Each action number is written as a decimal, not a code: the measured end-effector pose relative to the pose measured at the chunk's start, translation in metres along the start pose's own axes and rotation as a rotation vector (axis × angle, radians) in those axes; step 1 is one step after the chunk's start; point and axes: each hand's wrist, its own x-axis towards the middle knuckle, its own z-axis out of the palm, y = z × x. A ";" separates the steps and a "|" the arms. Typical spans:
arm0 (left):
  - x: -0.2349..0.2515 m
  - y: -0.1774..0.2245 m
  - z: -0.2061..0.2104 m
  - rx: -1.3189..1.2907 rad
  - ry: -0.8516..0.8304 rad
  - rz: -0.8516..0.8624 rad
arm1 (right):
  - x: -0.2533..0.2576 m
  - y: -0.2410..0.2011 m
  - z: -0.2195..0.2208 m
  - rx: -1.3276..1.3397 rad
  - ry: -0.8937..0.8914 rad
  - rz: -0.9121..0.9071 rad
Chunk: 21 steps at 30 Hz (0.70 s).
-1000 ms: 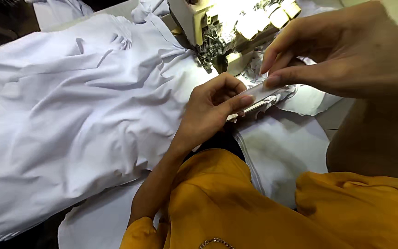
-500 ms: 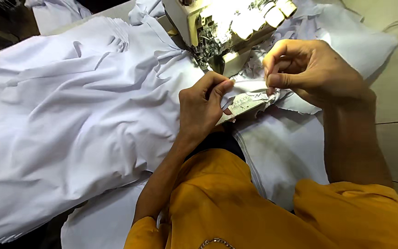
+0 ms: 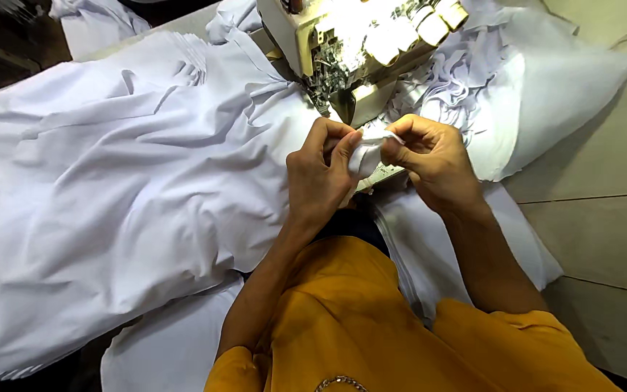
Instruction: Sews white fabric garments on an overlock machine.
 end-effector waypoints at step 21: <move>0.009 0.004 -0.025 -0.446 -0.089 -0.114 | 0.002 -0.007 0.023 -0.156 -0.090 -0.131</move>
